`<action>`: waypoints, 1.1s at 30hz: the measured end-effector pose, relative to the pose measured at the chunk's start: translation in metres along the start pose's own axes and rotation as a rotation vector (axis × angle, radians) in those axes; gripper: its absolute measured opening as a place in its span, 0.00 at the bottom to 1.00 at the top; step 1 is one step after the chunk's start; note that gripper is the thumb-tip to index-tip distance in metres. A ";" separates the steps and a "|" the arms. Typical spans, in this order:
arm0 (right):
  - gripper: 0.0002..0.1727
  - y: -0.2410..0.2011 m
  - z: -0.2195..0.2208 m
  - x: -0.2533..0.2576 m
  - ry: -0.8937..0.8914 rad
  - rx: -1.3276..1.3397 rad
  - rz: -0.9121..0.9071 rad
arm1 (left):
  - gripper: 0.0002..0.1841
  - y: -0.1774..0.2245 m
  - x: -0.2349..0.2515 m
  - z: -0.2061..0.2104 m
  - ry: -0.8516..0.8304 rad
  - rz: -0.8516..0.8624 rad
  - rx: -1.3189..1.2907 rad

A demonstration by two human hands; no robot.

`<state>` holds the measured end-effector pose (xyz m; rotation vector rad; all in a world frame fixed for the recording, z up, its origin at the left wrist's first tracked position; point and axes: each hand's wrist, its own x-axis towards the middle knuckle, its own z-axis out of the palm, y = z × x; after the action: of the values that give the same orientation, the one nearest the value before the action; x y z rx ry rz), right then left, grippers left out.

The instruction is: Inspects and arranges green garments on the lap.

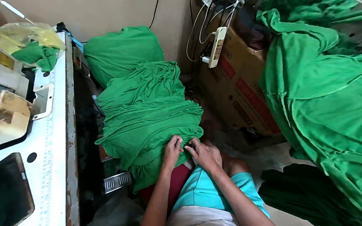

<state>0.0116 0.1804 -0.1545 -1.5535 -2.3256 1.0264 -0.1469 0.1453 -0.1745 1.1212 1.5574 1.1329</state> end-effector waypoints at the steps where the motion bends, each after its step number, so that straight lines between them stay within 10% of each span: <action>1: 0.25 -0.001 0.000 0.000 0.001 -0.007 -0.006 | 0.12 0.001 0.000 0.000 -0.006 0.001 0.007; 11: 0.38 -0.001 -0.008 0.008 -0.062 0.099 0.147 | 0.17 0.007 -0.009 -0.002 0.138 -0.021 0.106; 19: 0.16 0.024 0.004 0.027 0.225 0.550 0.027 | 0.18 -0.027 -0.088 -0.062 0.322 0.092 0.523; 22: 0.14 0.034 0.005 0.038 0.317 0.719 0.103 | 0.24 -0.047 -0.116 -0.089 0.328 -0.020 0.776; 25: 0.11 0.032 0.002 0.044 0.412 0.925 0.221 | 0.10 -0.052 -0.128 -0.108 0.325 -0.109 0.804; 30: 0.07 0.040 -0.009 0.048 0.441 1.372 0.334 | 0.25 -0.031 -0.133 -0.119 0.551 -0.207 0.707; 33: 0.06 0.050 -0.009 0.050 0.472 1.438 0.349 | 0.35 -0.034 -0.148 -0.122 0.498 -0.550 0.494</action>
<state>0.0310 0.2387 -0.1904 -1.2392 -0.5620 1.5717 -0.2398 -0.0254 -0.1632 0.6388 2.4415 0.6859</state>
